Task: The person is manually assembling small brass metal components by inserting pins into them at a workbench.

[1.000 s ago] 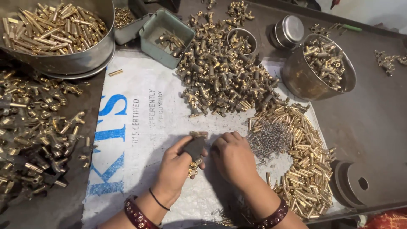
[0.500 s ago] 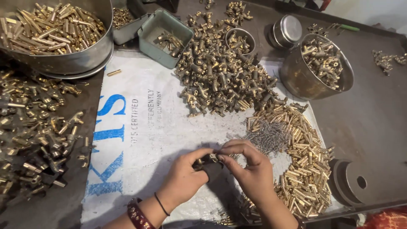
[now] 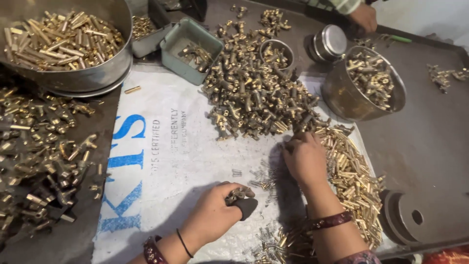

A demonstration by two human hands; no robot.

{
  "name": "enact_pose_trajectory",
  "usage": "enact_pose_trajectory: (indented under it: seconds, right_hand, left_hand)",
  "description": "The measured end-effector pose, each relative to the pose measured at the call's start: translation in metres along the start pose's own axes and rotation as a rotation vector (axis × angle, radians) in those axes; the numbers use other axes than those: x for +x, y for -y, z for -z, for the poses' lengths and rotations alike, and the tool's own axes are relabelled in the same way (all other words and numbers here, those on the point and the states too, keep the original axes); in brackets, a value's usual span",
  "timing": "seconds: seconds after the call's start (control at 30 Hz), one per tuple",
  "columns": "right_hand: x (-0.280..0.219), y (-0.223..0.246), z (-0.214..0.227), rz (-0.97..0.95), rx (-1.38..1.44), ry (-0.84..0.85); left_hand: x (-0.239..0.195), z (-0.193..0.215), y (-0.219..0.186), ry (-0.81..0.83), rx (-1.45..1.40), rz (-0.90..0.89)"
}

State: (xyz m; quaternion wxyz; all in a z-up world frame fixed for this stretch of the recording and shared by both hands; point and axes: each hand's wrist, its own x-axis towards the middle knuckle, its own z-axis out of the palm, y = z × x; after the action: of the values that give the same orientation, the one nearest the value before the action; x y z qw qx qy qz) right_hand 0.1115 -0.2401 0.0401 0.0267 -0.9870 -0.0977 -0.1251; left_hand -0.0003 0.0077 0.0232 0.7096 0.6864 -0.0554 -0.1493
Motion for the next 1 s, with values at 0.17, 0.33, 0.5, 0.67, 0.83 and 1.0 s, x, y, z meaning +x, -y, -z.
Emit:
enact_pose_trajectory:
  seconds: [0.17,0.33,0.5,0.67,0.83,1.0]
  right_hand:
    - [-0.004,0.000,0.008,-0.144,0.173,0.036]
    - [-0.039,0.028,0.045,-0.445,1.010,0.174]
    - [-0.074,0.054,0.045,-0.332,1.495,0.453]
    - [-0.076,0.048,0.035,-0.389,1.420,0.450]
    - [-0.074,0.047,0.050,-0.372,1.405,0.501]
    - [-0.064,0.074,0.095,-0.081,0.879,0.512]
  left_hand:
    - [-0.002,0.001,-0.010,0.028,0.017,0.128]
    - [-0.004,0.003,-0.021,0.144,-0.185,0.256]
    - [-0.001,-0.006,0.003,0.223,-0.226,0.304]
    - [-0.001,-0.005,0.004,0.228,-0.152,0.274]
    - [-0.006,-0.005,-0.007,0.240,0.000,0.221]
    - [-0.009,-0.002,-0.025,0.238,0.296,0.225]
